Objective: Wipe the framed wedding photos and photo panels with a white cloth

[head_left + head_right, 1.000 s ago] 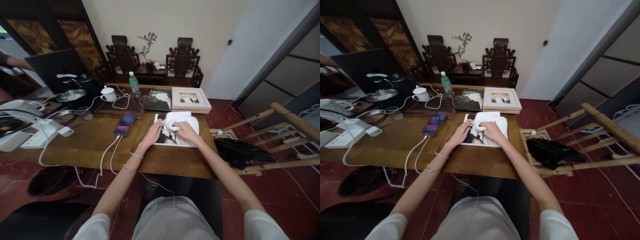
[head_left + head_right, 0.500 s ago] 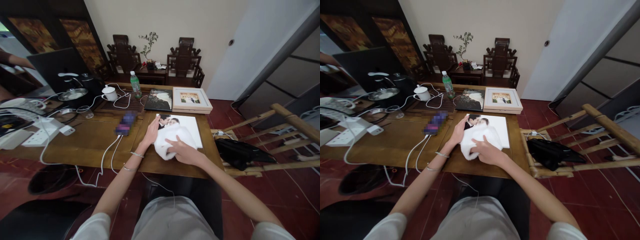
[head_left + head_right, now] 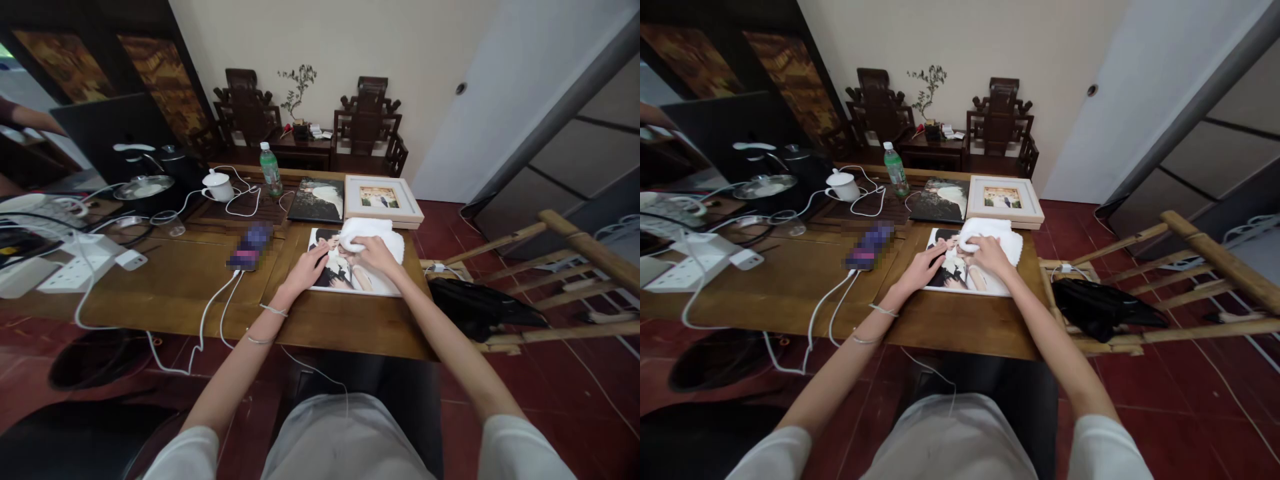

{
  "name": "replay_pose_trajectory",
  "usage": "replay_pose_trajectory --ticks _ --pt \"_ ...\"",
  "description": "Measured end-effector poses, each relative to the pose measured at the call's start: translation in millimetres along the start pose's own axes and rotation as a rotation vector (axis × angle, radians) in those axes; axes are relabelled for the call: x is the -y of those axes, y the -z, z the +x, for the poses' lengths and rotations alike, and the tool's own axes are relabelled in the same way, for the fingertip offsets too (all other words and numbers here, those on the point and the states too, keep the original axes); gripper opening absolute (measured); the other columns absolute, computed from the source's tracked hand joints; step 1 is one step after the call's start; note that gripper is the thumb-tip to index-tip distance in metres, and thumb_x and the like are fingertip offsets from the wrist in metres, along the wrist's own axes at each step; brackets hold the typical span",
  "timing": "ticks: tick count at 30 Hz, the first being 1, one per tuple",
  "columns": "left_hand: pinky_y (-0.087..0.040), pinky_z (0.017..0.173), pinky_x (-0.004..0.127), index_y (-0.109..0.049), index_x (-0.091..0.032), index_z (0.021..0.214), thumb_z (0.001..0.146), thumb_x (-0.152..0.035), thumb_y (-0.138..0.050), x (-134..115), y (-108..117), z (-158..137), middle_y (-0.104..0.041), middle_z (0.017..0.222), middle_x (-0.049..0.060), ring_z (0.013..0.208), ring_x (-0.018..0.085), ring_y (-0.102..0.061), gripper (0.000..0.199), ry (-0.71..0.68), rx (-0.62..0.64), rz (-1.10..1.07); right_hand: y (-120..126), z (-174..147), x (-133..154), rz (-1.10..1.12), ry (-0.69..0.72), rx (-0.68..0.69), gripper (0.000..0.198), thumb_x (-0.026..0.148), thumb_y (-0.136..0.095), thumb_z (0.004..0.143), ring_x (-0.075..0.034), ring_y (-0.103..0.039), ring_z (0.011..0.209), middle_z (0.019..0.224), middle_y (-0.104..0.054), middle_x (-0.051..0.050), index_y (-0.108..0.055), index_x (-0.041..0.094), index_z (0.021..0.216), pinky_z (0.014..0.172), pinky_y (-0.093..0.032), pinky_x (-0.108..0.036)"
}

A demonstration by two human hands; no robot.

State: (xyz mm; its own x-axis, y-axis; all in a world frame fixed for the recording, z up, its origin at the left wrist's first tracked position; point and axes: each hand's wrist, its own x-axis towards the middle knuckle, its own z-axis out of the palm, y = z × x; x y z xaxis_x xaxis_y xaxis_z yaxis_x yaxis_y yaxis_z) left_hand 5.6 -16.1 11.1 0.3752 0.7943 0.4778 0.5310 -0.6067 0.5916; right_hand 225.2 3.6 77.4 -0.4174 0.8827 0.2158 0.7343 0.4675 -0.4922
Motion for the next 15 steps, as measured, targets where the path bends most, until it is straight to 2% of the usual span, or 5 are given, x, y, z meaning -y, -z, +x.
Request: replay_pose_trajectory --ticks 3,5,8,11,15 --pt "-0.033 0.112 0.043 -0.054 -0.015 0.129 0.096 -0.030 -0.039 1 0 0 -0.051 0.138 0.010 0.133 0.023 -0.041 0.040 -0.003 0.002 -0.004 -14 35 15 0.107 -0.050 0.058 0.042 0.007 -0.043 0.069 -0.022 -0.066 0.084 0.093 -0.074 -0.003 -0.072 0.018 0.098 0.076 -0.049 -0.027" --pt "-0.035 0.111 0.042 -0.056 -0.014 0.127 0.096 -0.028 -0.040 1 0 0 -0.055 0.135 0.011 0.131 0.023 -0.045 0.038 -0.002 -0.005 -0.003 -23 56 27 0.165 -0.036 0.112 0.043 0.008 -0.043 0.070 -0.021 -0.066 0.080 0.092 -0.074 0.000 -0.071 0.018 0.101 0.073 -0.049 -0.025" --pt "-0.041 0.106 0.041 -0.061 -0.012 0.120 0.095 -0.026 -0.041 2 1 0 -0.061 0.126 0.013 0.122 0.024 -0.054 0.035 0.000 -0.012 0.003 -38 78 41 0.138 0.087 0.144 0.047 0.004 -0.043 0.067 -0.022 -0.063 0.099 0.106 -0.072 0.000 -0.072 0.018 0.102 0.088 -0.045 -0.026" --pt "-0.045 0.101 0.040 -0.063 -0.013 0.115 0.094 -0.025 -0.043 2 2 1 -0.065 0.120 0.012 0.113 0.024 -0.060 0.032 0.011 -0.015 0.008 -45 83 44 0.105 0.134 0.156 0.049 0.002 -0.043 0.066 -0.023 -0.059 0.110 0.113 -0.069 -0.001 -0.072 0.020 0.102 0.096 -0.040 -0.028" --pt "-0.041 0.105 0.041 -0.062 -0.013 0.118 0.094 -0.025 -0.042 2 2 0 -0.062 0.125 0.013 0.119 0.024 -0.056 0.034 0.015 -0.022 0.005 -30 64 26 0.140 -0.007 0.181 0.044 0.005 -0.044 0.069 -0.023 -0.067 0.084 0.098 -0.073 -0.004 -0.072 0.018 0.101 0.084 -0.049 -0.031"
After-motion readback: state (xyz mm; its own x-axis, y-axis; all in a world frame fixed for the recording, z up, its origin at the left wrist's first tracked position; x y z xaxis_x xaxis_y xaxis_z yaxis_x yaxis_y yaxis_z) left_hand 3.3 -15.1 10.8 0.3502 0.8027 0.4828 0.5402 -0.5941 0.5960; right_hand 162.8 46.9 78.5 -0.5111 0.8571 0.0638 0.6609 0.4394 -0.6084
